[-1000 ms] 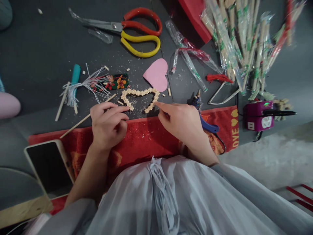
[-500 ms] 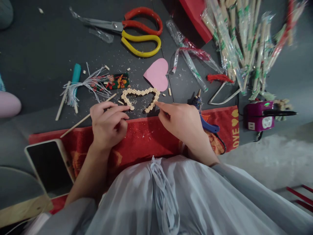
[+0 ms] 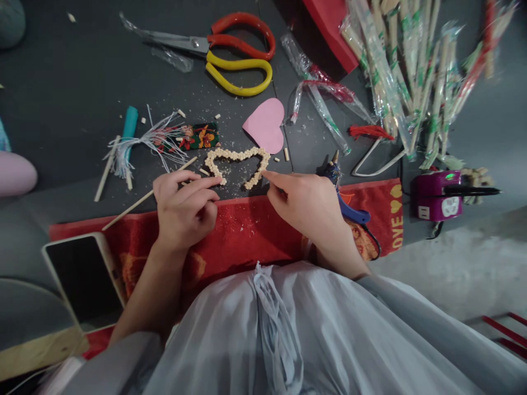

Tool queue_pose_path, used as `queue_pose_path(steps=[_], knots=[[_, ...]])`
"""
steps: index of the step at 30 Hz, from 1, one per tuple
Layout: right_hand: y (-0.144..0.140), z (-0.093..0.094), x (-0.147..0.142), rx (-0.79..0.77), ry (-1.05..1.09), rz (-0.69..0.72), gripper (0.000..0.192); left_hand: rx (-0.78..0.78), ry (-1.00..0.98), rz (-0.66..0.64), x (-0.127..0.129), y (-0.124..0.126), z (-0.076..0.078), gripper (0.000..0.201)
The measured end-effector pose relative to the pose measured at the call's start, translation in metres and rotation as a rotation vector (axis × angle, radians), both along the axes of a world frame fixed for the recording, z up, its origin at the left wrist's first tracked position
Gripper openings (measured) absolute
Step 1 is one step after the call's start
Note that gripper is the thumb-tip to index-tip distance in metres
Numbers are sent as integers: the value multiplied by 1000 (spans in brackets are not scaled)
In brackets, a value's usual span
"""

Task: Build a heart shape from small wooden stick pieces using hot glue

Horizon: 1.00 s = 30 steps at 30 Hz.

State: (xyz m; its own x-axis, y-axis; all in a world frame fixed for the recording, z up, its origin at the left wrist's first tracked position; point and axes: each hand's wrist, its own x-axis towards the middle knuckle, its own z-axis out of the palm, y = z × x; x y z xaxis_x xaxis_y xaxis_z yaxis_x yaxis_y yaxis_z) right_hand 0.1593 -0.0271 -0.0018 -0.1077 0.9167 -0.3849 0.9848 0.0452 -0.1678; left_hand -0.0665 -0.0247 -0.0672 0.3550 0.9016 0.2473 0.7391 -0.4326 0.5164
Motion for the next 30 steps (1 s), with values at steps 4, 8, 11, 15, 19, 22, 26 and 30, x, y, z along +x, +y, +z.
queue_pose_path(steps=[4,8,11,15,19,22,26,30], knots=[[0,0,0,6,11,-5,46,34,5,3,1,0,0,16],[0,0,0,0,7,-2,46,26,-14,-1,1,0,0,17],[0,0,0,3,2,2,45,72,-30,-22,0,0,1,16],[-1,0,0,12,9,3,45,105,-26,-34,1,0,0,18],[-1,0,1,13,19,-3,45,117,-17,-21,1,1,1,17],[-1,0,1,25,28,0,45,136,-2,-24,2,1,0,16],[-1,-1,1,36,22,-4,44,128,-23,-38,2,1,0,16],[-2,-1,0,34,0,-3,45,76,-1,-21,3,1,-1,16]])
